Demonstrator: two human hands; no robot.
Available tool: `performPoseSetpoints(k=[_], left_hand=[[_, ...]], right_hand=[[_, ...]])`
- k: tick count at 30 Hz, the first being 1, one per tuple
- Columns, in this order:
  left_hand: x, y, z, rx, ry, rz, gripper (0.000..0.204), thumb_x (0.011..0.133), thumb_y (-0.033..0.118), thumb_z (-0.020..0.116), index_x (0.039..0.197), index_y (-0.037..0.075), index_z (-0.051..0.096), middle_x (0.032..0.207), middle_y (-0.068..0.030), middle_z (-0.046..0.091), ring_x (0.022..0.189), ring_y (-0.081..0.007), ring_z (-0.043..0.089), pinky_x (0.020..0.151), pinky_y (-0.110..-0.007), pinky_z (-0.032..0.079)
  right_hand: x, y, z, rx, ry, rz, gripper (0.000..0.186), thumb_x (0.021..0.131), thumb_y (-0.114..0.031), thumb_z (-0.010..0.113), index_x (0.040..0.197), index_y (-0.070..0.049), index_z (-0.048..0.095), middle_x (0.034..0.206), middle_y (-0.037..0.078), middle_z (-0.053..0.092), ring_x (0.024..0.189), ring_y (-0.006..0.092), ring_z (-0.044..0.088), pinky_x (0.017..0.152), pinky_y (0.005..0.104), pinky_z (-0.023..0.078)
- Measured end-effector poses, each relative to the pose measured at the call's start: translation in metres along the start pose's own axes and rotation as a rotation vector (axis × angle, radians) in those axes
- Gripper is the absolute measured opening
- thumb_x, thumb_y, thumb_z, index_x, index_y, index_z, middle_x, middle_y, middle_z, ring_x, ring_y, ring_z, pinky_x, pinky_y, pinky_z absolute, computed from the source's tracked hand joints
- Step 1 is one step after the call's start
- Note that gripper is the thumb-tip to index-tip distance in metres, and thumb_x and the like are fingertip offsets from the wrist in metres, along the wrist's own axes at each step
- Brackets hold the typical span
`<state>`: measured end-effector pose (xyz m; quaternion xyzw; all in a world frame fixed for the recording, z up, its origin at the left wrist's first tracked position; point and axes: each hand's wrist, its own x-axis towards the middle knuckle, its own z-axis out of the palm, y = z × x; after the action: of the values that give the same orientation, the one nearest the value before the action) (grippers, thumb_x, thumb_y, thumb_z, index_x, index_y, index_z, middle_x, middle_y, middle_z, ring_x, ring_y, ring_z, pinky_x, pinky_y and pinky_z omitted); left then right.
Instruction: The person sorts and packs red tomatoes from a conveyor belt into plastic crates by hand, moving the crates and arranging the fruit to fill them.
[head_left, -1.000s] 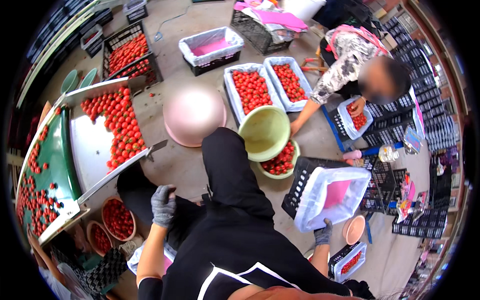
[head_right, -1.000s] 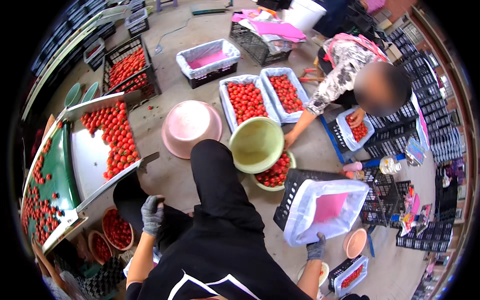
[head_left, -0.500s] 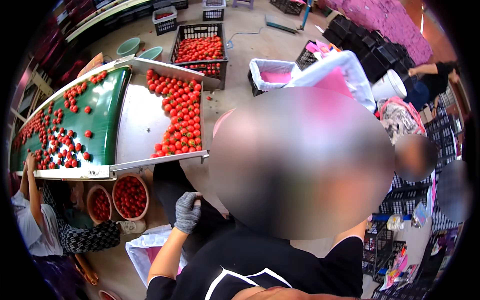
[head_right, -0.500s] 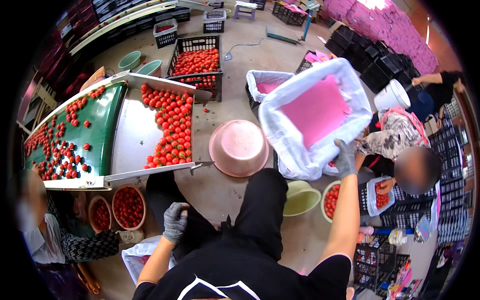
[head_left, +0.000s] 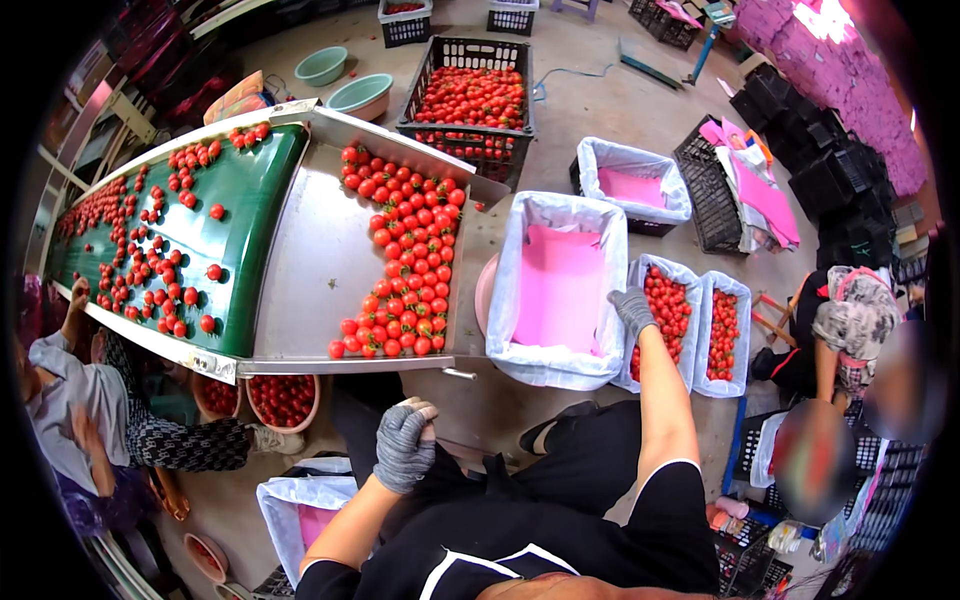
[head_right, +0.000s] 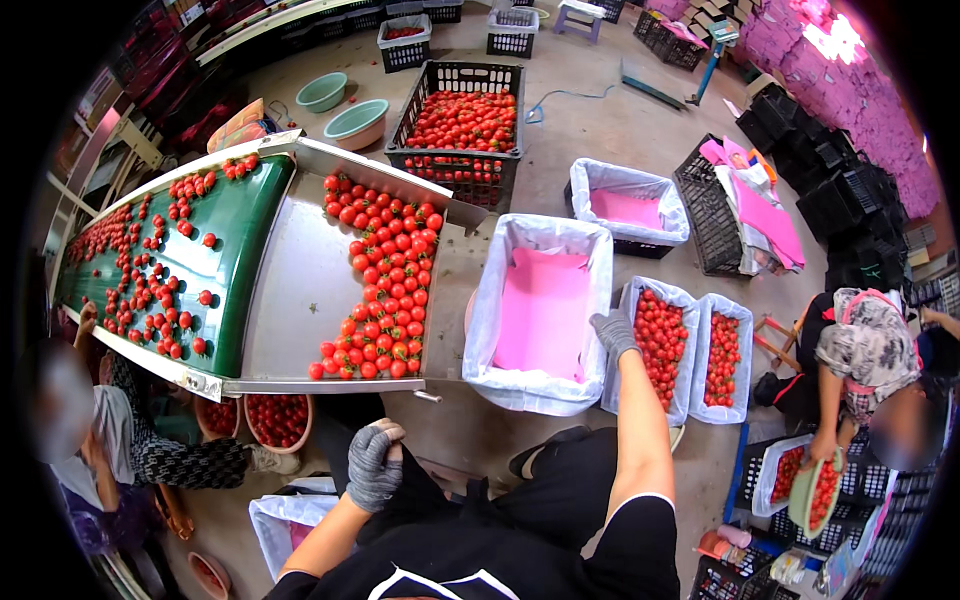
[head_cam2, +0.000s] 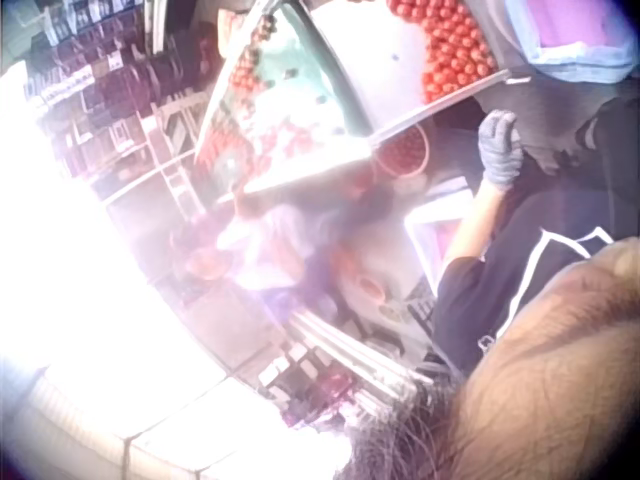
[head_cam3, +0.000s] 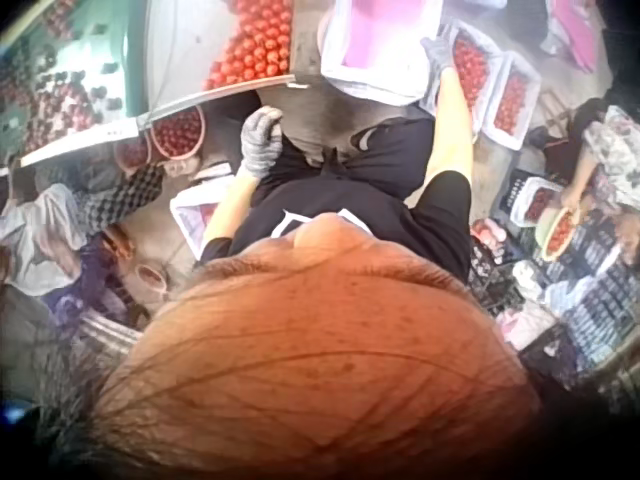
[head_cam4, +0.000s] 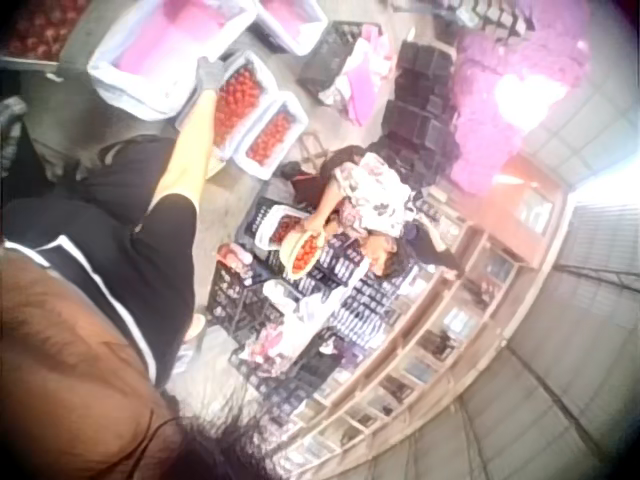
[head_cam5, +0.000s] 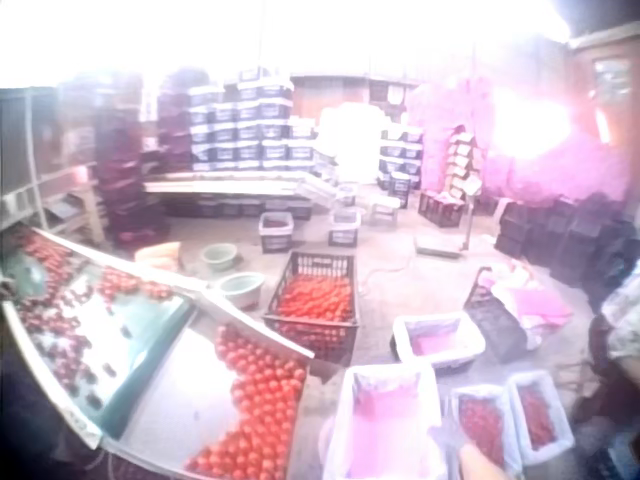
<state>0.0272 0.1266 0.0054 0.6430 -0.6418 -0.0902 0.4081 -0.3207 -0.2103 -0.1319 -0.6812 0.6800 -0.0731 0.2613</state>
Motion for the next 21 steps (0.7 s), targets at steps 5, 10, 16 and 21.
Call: performPoseSetpoints(k=[5, 10, 16, 21], left_hand=[[0.042, 0.019, 0.022, 0.085, -0.144, 0.030, 0.044, 0.073, 0.017, 0.060, 0.113, 0.002, 0.049, 0.115, -0.0167, 0.049, 0.107, -0.0356, 0.047, 0.092, -0.043, 0.038], [0.058, 0.009, 0.064, 0.056, -0.171, 0.053, 0.045, 0.072, 0.016, 0.061, 0.113, 0.001, 0.048, 0.108, -0.0180, 0.051, 0.103, -0.0351, 0.048, 0.093, -0.043, 0.037], [0.065, 0.019, 0.081, 0.140, -0.239, 0.120, 0.036, 0.070, 0.017, 0.061, 0.102, 0.004, 0.051, 0.090, -0.0116, 0.052, 0.084, -0.0294, 0.051, 0.076, -0.041, 0.040], [0.058, 0.023, 0.119, 0.315, -0.433, 0.178, 0.035, 0.070, 0.023, 0.059, 0.100, 0.006, 0.053, 0.091, -0.0098, 0.054, 0.085, -0.0266, 0.051, 0.074, -0.041, 0.040]], right_hand=[[0.018, 0.021, 0.047, 0.048, 0.022, 0.051, 0.054, 0.073, -0.037, 0.058, 0.104, 0.007, 0.056, 0.099, 0.032, 0.057, 0.098, 0.0407, 0.055, 0.086, 0.0422, 0.043], [-0.001, -0.039, 0.033, 0.015, 0.013, -0.008, 0.053, 0.075, -0.037, 0.056, 0.105, 0.006, 0.055, 0.101, 0.030, 0.057, 0.099, 0.0420, 0.054, 0.088, 0.0429, 0.042], [0.006, -0.028, 0.035, -0.042, 0.066, 0.099, 0.047, 0.076, -0.036, 0.055, 0.106, 0.000, 0.058, 0.101, 0.029, 0.057, 0.099, 0.0406, 0.054, 0.087, 0.0427, 0.043], [-0.011, -0.044, 0.034, -0.088, 0.053, 0.140, 0.046, 0.077, -0.036, 0.054, 0.104, 0.001, 0.057, 0.101, 0.028, 0.058, 0.098, 0.0400, 0.055, 0.087, 0.0433, 0.043]])
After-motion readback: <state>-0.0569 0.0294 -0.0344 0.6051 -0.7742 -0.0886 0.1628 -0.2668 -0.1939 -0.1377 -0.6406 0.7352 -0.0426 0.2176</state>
